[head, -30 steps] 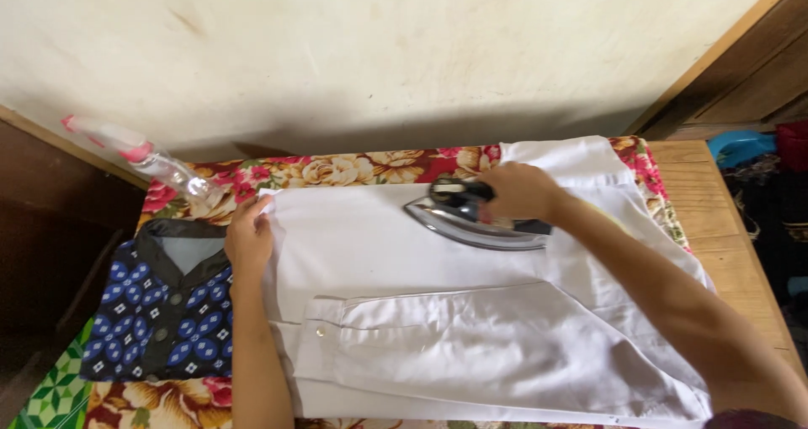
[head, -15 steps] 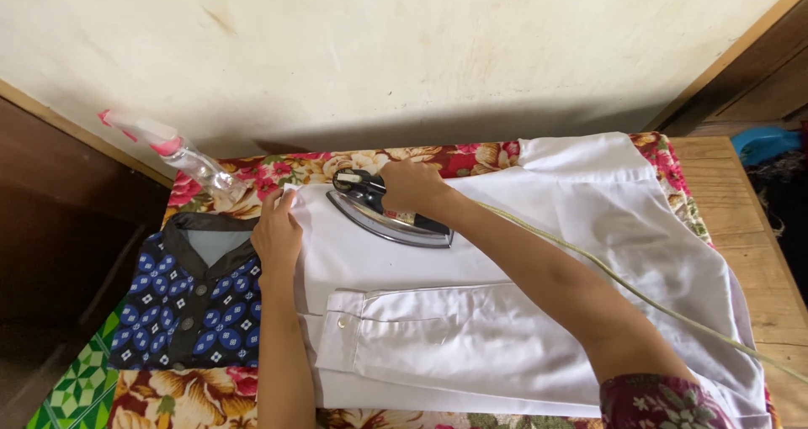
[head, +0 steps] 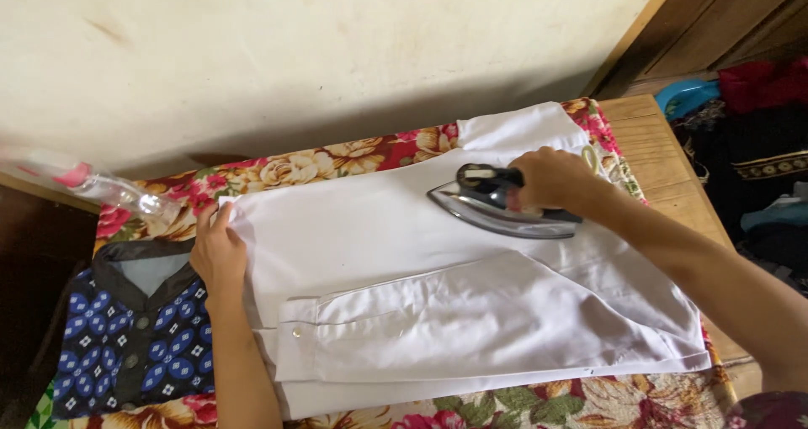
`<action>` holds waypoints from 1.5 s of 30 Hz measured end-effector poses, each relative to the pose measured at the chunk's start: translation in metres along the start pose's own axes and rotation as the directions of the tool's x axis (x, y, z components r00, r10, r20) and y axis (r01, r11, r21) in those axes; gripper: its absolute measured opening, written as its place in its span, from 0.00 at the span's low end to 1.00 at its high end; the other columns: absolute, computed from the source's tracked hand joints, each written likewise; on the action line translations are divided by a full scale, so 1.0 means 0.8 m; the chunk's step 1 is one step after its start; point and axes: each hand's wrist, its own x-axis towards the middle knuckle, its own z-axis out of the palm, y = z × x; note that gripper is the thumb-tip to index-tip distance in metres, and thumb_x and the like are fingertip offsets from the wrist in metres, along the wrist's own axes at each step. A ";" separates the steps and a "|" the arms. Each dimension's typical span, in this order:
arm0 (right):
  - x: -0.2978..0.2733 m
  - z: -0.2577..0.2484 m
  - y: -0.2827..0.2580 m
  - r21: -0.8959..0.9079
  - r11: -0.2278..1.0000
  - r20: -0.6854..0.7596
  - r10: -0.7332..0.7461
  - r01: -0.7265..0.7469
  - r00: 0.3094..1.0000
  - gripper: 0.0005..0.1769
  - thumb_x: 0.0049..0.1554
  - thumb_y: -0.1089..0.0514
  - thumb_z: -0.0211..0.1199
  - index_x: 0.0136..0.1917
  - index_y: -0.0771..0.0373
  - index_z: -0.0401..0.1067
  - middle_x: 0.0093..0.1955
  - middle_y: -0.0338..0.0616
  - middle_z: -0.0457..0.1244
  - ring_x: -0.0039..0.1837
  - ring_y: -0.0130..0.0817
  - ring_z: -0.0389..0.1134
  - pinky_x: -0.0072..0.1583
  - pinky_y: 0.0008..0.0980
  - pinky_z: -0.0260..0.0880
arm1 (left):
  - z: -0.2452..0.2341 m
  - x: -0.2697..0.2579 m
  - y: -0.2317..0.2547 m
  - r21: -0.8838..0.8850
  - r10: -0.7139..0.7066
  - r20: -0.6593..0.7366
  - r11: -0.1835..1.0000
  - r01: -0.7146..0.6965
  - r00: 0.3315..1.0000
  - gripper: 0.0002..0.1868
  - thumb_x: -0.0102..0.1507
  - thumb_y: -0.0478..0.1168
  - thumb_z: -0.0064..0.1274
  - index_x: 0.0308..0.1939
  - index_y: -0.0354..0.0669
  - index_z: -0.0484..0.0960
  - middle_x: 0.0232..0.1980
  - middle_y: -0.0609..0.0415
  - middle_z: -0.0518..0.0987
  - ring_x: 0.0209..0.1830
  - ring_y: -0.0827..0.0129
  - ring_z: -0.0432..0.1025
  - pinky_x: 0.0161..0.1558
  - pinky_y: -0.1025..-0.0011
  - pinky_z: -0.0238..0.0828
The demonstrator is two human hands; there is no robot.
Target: Ironing and folding a white collared shirt on a table.
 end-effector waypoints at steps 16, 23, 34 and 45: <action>-0.039 -0.092 0.349 0.261 0.898 -0.665 0.433 -0.354 0.609 0.25 0.53 0.56 0.75 0.64 0.48 0.78 0.55 0.46 0.71 0.55 0.45 0.72 0.57 0.52 0.72 | 0.007 -0.002 -0.012 -0.037 -0.016 -0.012 0.999 0.016 1.000 0.22 0.65 0.32 0.50 0.55 0.65 0.86 0.63 0.55 0.79 0.56 0.54 0.75 0.51 0.57 0.73; -0.036 -0.034 0.356 0.903 -0.018 -0.181 0.891 0.430 0.417 0.28 0.49 0.77 0.60 0.58 0.53 0.67 0.48 0.38 0.68 0.54 0.34 0.72 0.60 0.45 0.76 | -0.003 0.001 0.003 -0.014 -0.045 0.011 0.999 0.045 0.999 0.21 0.66 0.32 0.49 0.58 0.63 0.84 0.63 0.54 0.79 0.55 0.53 0.75 0.50 0.56 0.72; 0.039 0.097 0.394 0.580 -0.191 -0.428 0.756 0.792 0.496 0.18 0.55 0.83 0.55 0.47 0.64 0.73 0.46 0.39 0.64 0.49 0.29 0.66 0.57 0.32 0.75 | 0.013 0.007 -0.009 -0.040 -0.101 -0.005 0.994 0.100 0.995 0.23 0.67 0.38 0.50 0.67 0.52 0.76 0.61 0.47 0.79 0.56 0.50 0.75 0.52 0.53 0.70; -0.011 0.091 0.360 0.791 0.032 -0.517 0.568 0.611 0.640 0.25 0.50 0.81 0.61 0.53 0.57 0.65 0.47 0.34 0.63 0.54 0.26 0.65 0.60 0.29 0.69 | 0.073 0.078 -0.119 -0.325 -0.155 0.267 0.915 0.241 0.951 0.34 0.59 0.51 0.66 0.62 0.31 0.77 0.54 0.37 0.83 0.52 0.52 0.78 0.54 0.59 0.72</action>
